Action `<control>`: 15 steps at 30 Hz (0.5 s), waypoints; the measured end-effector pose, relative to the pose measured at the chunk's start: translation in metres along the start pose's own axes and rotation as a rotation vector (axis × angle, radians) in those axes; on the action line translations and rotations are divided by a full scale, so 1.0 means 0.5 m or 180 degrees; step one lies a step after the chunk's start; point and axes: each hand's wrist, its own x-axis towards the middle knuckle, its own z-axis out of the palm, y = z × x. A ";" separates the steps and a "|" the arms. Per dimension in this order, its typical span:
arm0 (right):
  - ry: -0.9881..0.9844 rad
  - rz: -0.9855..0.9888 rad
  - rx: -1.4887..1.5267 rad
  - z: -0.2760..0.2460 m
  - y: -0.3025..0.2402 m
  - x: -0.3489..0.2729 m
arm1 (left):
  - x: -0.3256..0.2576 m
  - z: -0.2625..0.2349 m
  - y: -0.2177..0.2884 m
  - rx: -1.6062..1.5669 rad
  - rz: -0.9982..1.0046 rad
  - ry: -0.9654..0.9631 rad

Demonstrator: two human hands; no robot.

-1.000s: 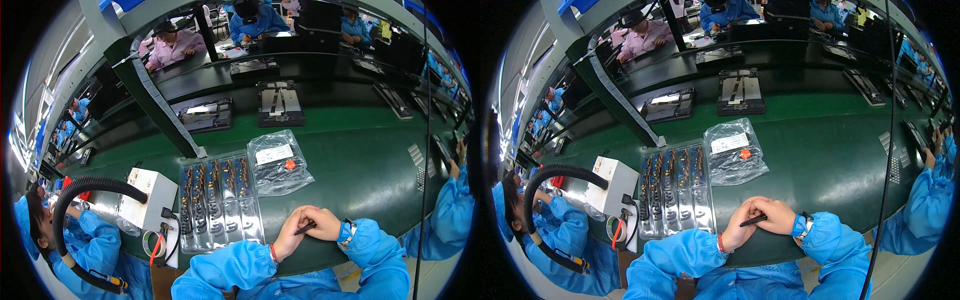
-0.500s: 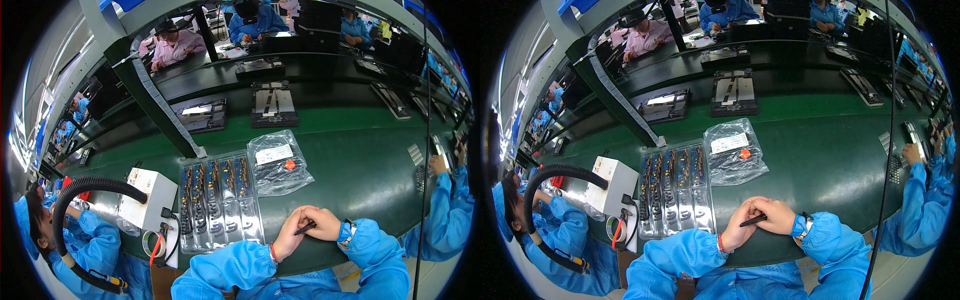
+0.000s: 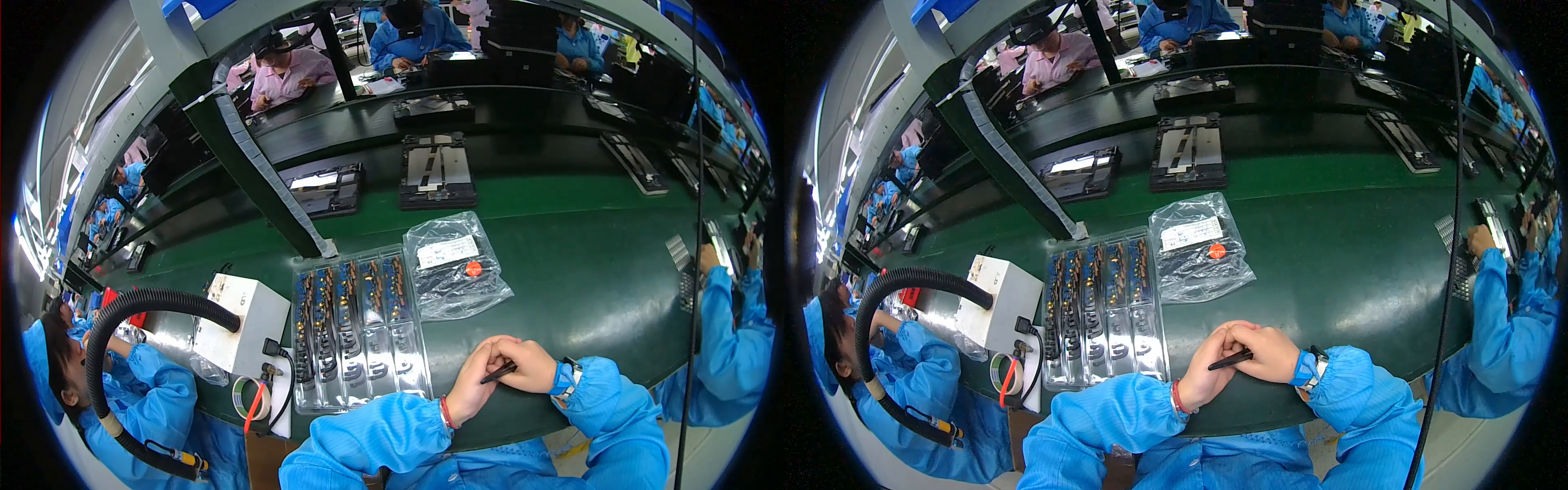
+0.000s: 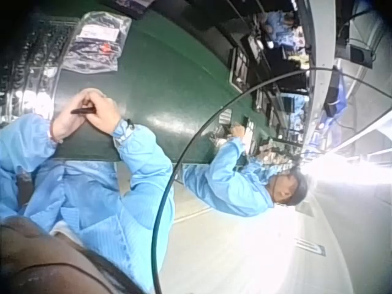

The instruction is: The person installs internal cables and components into tablet chassis using a handheld tool and by hand, then places the assembled tablets onto the conveyor belt.

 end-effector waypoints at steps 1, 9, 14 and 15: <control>-0.0002 -0.0001 0.0003 0.000 -0.001 0.001 | 0.000 -0.001 0.000 0.0009 -0.0004 -0.0007; 0.0000 -0.0008 0.0014 0.000 0.002 -0.002 | -0.001 0.004 0.003 0.0001 -0.0048 -0.0002; -0.0013 0.0011 0.0022 0.000 0.002 -0.001 | 0.000 0.004 0.003 -0.0017 -0.0065 0.0025; -0.0035 0.0035 0.0021 -0.001 0.001 -0.001 | 0.000 0.004 0.003 -0.0013 -0.0050 0.0017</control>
